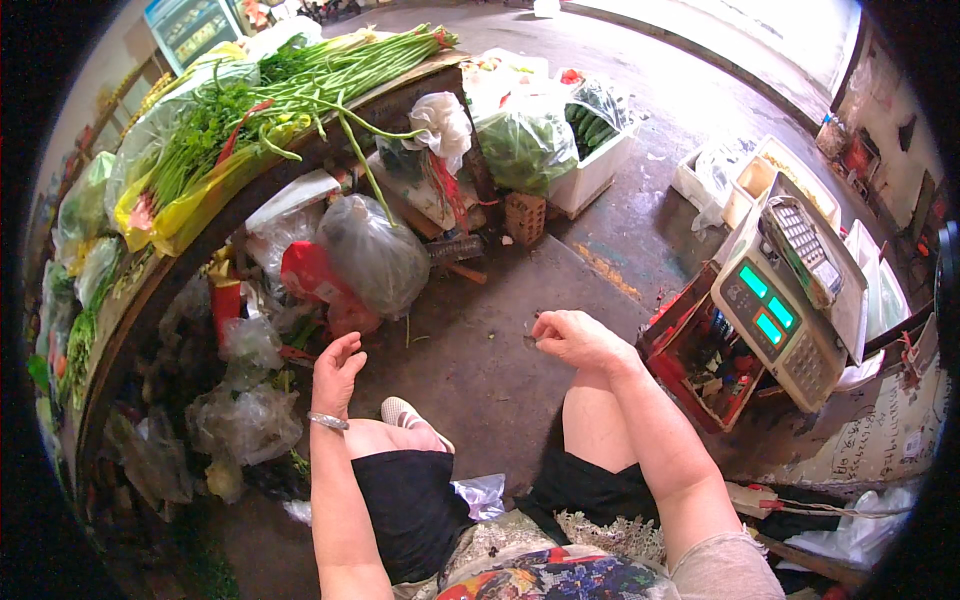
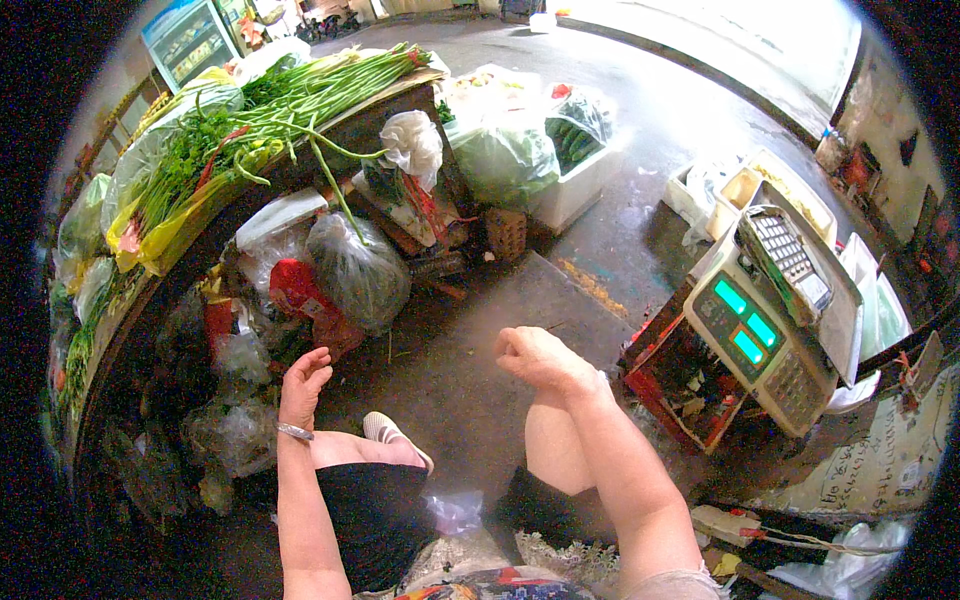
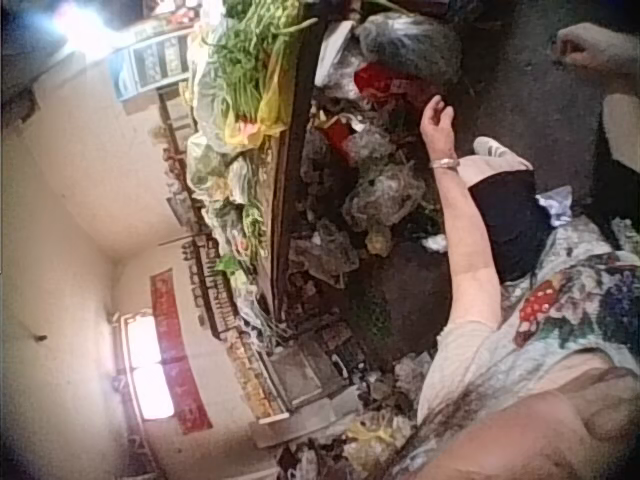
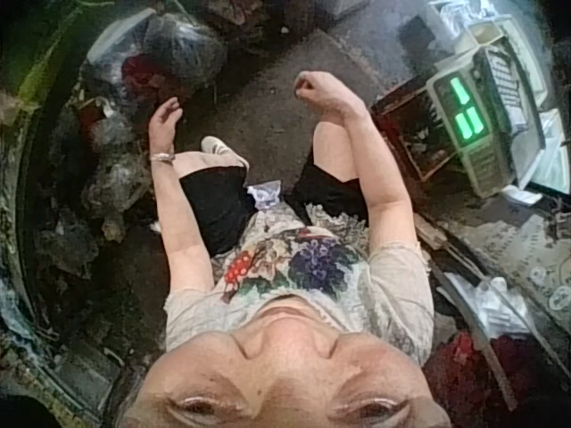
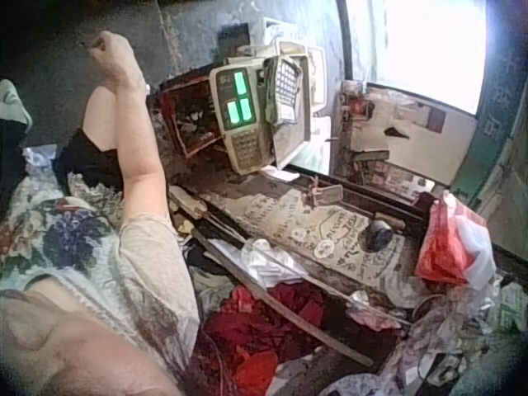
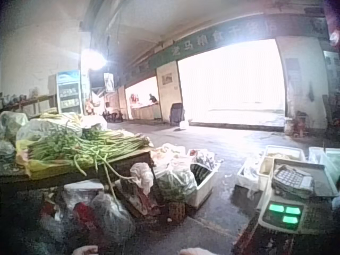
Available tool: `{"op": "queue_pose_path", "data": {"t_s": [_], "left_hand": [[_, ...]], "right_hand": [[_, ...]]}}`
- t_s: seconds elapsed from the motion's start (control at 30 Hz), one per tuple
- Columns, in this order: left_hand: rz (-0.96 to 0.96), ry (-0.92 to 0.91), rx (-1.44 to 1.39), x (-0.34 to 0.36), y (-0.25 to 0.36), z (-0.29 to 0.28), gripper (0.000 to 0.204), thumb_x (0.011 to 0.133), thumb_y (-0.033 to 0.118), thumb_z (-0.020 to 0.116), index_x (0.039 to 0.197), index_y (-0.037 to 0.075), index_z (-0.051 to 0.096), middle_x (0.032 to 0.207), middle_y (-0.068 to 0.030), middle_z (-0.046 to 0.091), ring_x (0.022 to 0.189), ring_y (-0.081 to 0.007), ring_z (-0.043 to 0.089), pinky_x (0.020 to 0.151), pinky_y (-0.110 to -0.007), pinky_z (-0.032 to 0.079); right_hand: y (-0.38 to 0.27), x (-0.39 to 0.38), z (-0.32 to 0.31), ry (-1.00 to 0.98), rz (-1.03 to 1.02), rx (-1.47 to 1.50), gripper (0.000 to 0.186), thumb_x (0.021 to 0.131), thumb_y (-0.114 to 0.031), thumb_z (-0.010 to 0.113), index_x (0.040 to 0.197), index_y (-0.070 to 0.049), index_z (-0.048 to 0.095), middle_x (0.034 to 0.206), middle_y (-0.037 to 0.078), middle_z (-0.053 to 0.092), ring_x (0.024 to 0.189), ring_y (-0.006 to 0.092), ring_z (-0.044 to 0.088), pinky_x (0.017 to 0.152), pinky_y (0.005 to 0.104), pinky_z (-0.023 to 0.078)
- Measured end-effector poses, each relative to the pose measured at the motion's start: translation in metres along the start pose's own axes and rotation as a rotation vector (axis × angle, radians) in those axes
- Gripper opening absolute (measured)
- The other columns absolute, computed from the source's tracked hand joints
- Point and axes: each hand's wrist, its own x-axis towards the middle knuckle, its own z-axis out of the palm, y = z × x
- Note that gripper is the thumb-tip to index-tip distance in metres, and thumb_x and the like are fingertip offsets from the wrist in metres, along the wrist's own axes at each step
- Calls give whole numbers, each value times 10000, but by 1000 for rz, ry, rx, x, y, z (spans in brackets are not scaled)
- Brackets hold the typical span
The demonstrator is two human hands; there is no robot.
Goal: The person picks up a small zippered pouch, unzips it by hand, and reaches inside.
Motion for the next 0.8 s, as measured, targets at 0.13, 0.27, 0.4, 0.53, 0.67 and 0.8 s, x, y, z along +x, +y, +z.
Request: {"op": "queue_pose_path", "data": {"t_s": [0.13,0.27,0.4,0.53,0.67,0.8], "left_hand": [[-4,-1,0,0,-1,0,377,839,55,666,1211,32,610,1133,-63,627,1065,-151,572,955,-290,431],[-8,-3,5,0,0,0,380,839,55,664,1214,32,608,1142,-69,627,1079,-157,572,963,-294,430],[-5,-4,-1,0,0,0,379,839,53,663,1214,31,608,1139,-67,627,1075,-155,572,962,-292,431],[0,-4,3,0,0,-1,375,839,50,660,1211,32,611,1135,-64,628,1070,-151,571,958,-290,433],[-3,0,16,0,1,1,375,840,44,655,1212,32,612,1135,-62,628,1070,-149,571,953,-288,434],[-1,0,22,-1,3,1,376,841,41,652,1214,32,611,1132,-61,630,1068,-147,571,949,-286,434]], "right_hand": [[0,0,0,3,-2,-2,246,795,-156,596,981,-1,642,821,170,661,818,325,640,749,402,504],[0,1,0,-6,10,9,247,795,-155,595,981,-1,643,833,174,667,829,326,644,752,401,505],[1,1,0,-6,11,5,248,799,-159,598,985,0,644,840,177,671,835,327,648,758,397,507],[0,2,0,-13,17,7,248,802,-159,599,986,1,643,839,175,672,833,329,649,762,396,508],[-2,1,-1,-13,24,4,254,801,-158,598,993,2,644,846,176,675,839,330,651,766,398,509],[-3,1,-1,-15,30,-1,259,801,-152,596,1003,3,643,850,176,676,843,330,652,770,398,509]]}}
